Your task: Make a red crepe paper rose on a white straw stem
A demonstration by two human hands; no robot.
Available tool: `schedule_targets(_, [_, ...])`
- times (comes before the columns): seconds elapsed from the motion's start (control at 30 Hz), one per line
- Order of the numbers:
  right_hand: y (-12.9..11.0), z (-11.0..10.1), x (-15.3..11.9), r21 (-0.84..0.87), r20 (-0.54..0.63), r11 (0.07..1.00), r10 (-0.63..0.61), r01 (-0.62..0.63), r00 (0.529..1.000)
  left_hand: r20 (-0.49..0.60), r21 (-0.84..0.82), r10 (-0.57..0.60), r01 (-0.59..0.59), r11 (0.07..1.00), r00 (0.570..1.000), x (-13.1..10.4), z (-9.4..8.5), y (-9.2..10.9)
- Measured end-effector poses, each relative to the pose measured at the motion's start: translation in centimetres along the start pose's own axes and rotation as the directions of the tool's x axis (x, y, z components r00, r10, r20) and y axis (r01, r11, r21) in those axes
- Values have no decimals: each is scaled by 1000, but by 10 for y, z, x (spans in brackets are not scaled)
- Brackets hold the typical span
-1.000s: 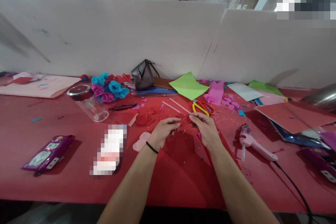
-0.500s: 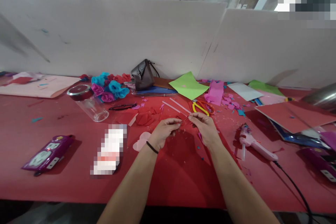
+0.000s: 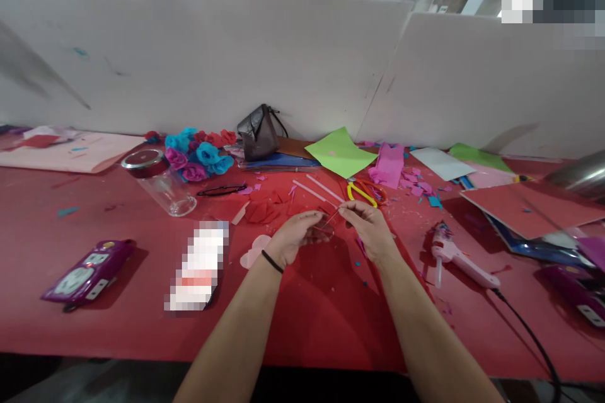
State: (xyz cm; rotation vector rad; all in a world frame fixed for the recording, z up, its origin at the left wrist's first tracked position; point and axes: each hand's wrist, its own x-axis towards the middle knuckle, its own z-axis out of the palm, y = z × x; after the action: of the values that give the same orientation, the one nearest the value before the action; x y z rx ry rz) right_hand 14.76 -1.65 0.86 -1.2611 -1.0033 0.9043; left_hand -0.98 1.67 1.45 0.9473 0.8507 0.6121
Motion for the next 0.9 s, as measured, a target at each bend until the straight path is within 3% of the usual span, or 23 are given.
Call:
schedule_targets(0.4, [-10, 2, -3, -22, 51, 1000, -17, 18, 999, 37, 19, 26, -26, 999, 999, -1, 3, 1])
schedule_targets(0.73, [-7, 2, -5, 14, 41, 1000, 26, -27, 999, -81, 169, 215, -199, 965, 973, 1, 10, -1])
schedule_targets(0.9, [-4, 1, -3, -38, 54, 999, 37, -35, 998, -117, 211, 239, -210, 954, 964, 0, 11, -1])
